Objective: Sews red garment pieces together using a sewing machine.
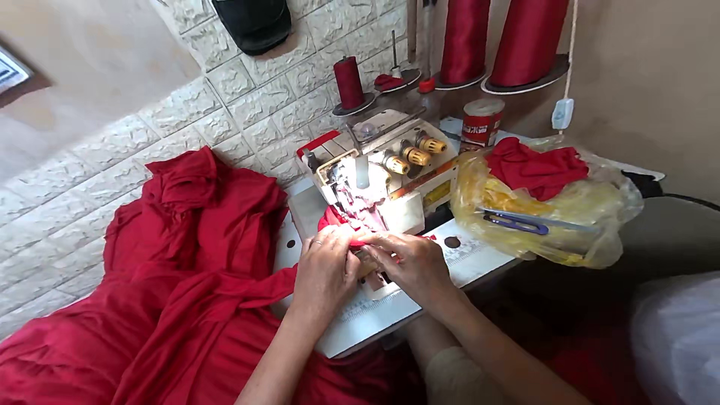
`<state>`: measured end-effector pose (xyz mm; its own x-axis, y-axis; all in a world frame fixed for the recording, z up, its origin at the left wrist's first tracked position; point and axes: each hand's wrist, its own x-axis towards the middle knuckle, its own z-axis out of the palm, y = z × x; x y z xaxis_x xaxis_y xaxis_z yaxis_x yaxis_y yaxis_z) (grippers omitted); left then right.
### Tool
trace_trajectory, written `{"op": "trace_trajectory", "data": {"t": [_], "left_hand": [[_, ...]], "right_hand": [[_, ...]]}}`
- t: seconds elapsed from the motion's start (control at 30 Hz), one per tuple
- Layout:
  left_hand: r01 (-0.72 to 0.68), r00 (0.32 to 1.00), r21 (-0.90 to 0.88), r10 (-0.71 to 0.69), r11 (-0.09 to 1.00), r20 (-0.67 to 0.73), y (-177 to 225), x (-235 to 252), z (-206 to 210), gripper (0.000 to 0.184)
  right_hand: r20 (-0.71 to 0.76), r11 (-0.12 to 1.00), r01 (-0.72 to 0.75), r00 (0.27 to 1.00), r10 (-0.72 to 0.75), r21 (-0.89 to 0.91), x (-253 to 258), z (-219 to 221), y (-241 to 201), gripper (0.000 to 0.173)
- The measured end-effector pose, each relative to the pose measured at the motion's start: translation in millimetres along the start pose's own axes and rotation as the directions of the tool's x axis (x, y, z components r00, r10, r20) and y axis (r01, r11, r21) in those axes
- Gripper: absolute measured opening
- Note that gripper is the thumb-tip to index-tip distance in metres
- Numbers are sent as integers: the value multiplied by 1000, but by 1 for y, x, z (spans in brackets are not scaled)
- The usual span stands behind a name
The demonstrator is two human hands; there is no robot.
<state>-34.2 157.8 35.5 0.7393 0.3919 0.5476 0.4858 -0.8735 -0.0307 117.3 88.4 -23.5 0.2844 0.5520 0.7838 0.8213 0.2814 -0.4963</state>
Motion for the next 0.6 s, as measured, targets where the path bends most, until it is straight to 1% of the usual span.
{"op": "trace_trajectory", "data": {"t": [0.13,0.2,0.3,0.4,0.47,0.53,0.6], "left_hand": [[58,998,28,-58,998,-19,0,3,4,24],[101,995,35,-101,994,2,-4,6,5,25],[206,977,7,-206,979,54,-11,12,5,28],[344,934,-36,-338,938,119,-16,21,3,30],[440,889,-35,-430,897,156,-15,27,3,32],[517,837,29,-513,855,190,-12,32,2,35],[554,809,132,-569,822,148,-7,32,-1,32]], "right_hand": [[35,998,-63,997,63,-2,0,1,-2,27],[36,997,-77,996,76,33,-3,0,-4,28],[27,992,-62,998,59,112,-9,-2,-5,27],[37,986,-59,998,54,158,-12,-4,-8,27],[60,981,-61,997,50,187,-14,-2,-12,27],[105,975,-72,993,51,211,-16,1,-17,25],[158,961,-100,986,60,257,-19,5,-21,25]]}}
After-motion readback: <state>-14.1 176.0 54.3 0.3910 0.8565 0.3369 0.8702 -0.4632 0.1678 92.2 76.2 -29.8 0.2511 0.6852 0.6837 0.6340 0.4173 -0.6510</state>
